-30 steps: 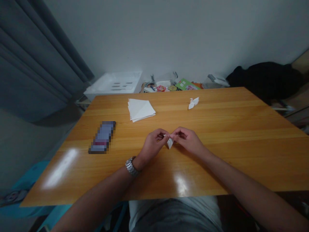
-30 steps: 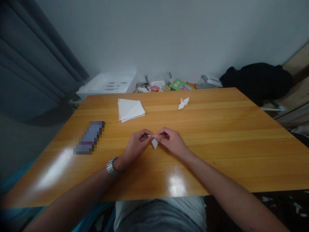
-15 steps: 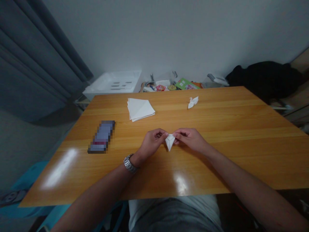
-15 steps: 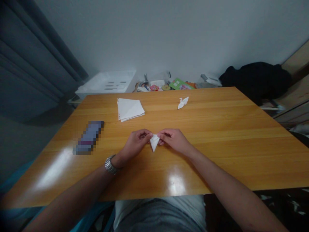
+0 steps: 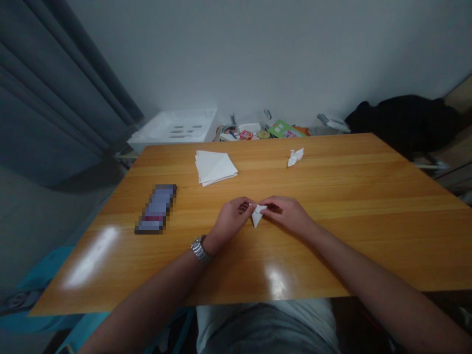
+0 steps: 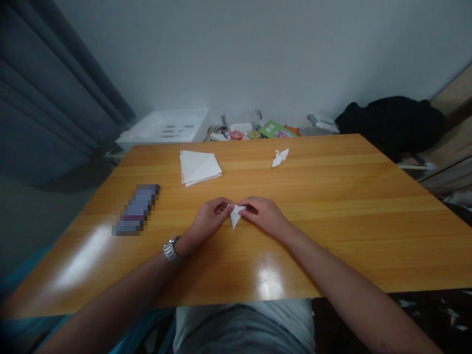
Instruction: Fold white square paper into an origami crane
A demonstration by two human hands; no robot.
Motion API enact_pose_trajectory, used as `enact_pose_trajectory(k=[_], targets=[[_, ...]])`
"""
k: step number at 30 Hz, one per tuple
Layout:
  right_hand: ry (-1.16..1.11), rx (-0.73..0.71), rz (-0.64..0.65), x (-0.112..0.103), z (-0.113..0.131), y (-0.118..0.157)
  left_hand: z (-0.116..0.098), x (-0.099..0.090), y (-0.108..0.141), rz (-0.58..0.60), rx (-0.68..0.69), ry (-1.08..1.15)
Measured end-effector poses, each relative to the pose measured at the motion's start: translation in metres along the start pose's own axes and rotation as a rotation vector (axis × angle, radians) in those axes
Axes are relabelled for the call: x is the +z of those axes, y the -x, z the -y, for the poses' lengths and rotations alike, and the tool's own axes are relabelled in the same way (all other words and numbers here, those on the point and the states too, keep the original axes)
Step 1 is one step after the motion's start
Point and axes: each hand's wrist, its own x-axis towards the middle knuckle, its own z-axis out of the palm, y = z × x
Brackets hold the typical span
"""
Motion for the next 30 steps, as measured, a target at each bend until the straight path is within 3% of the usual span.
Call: enact_pose_trajectory(k=[5,8,15,24,30], targets=[[0.062,-0.029,0.028,-0.002,-0.006,-0.004,-0.001,-0.003,0.003,-0.026,0.197,-0.362],[0.111,-0.066,-0.007,0.000,-0.010,-0.007,-0.001,-0.002,0.004,-0.010,0.215,-0.467],[0.137,-0.007,-0.128,0.010,-0.019,-0.012,0.004,0.000,0.003,0.046,0.261,-0.515],[0.121,-0.099,-0.020,0.002,-0.018,-0.010,0.006,-0.002,0.002,0.052,0.284,-0.536],[0.111,-0.114,0.013,0.000,-0.022,-0.007,0.003,-0.006,0.000,0.011,0.282,-0.358]])
